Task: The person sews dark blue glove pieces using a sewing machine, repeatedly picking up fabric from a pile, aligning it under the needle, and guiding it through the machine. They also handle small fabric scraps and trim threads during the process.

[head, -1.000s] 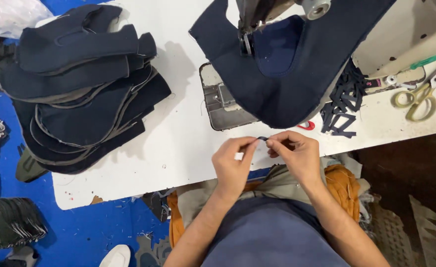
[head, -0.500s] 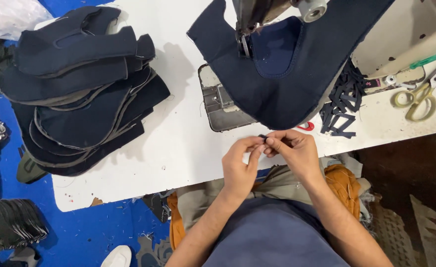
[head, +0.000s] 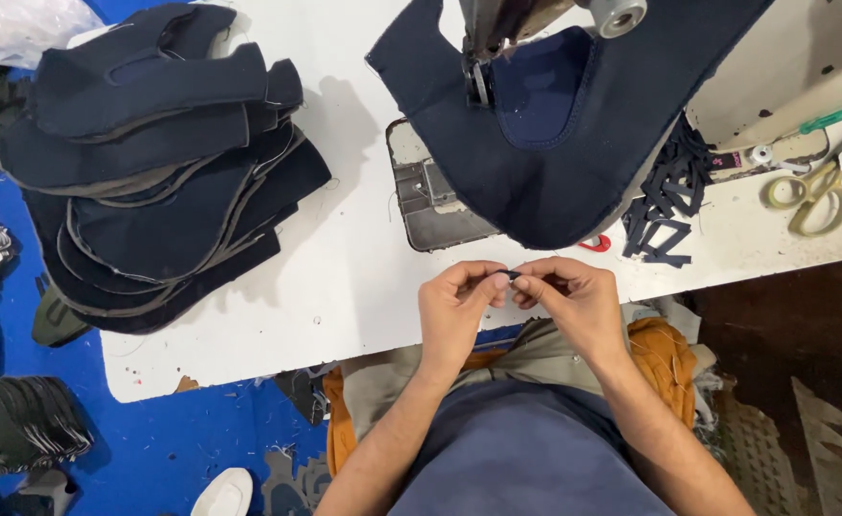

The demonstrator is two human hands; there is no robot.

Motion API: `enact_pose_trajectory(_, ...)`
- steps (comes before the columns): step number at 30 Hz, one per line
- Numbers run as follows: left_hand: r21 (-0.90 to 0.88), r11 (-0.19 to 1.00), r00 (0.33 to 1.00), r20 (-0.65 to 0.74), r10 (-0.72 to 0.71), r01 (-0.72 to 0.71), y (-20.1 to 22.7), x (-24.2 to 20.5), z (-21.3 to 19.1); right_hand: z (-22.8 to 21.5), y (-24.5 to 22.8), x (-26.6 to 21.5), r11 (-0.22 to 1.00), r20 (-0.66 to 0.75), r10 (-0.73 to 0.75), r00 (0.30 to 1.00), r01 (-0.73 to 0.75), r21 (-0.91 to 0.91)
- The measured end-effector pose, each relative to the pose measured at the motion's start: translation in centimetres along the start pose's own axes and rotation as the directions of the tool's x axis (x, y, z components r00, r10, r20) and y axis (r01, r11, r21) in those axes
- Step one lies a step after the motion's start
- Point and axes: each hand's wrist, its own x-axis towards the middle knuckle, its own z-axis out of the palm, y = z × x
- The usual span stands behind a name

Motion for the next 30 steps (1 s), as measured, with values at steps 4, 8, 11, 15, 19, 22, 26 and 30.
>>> enact_pose_trajectory(4, 0.087, 0.996, 1.0, -0.03, 0.002, 0.001, 0.3, -0.1, 0.1, 0.2, -0.3, 0.0, 0.998, -0.02, 0.013, 1.0, -0.014, -0.063)
enact_pose_trajectory(8, -0.072, 0.997, 0.998, 0.049, -0.037, 0.041, -0.3, 0.0, -0.4, 0.1, -0.6, -0.1, 0.997, -0.002, -0.006, 1.0, 0.006, -0.081)
enact_pose_trajectory(11, -0.071, 0.997, 0.998, 0.048, -0.031, 0.035, -0.3, -0.1, -0.5, 0.4, -1.1, -0.3, 0.995, -0.01, -0.014, 1.0, 0.013, -0.095)
enact_pose_trajectory(15, -0.032, 0.999, 0.999, 0.03, -0.021, 0.022, -0.7, 0.1, -0.6, 0.2, -0.1, -0.2, 0.995, -0.027, -0.034, 0.999, 0.031, -0.091)
enact_pose_trajectory(19, 0.017, 1.0, 1.0, 0.002, -0.002, 0.002, 0.8, 0.4, -1.6, -1.5, -2.3, 0.3, 0.988, -0.111, -0.039, 0.993, 0.022, -0.154)
enact_pose_trajectory(22, 0.177, 0.969, 0.977, -0.096, 0.192, -0.173, 5.1, 0.9, -2.2, -3.4, -8.2, 1.0, 0.925, -0.286, -0.373, 0.883, 0.33, -0.188)
enact_pose_trajectory(26, 0.498, 0.643, 0.741, -0.001, 0.672, -0.582, 13.1, 1.6, 0.2, -2.7, -17.1, 3.6, 0.47, 0.067, -0.784, 0.617, 0.66, -0.586)
enact_pose_trajectory(30, 0.547, 0.561, 0.664, -0.011, 0.747, -0.622, 13.6, 5.7, 2.4, 1.9, -19.0, 5.6, 0.067, 0.439, -0.692, 0.573, 0.657, -0.751)
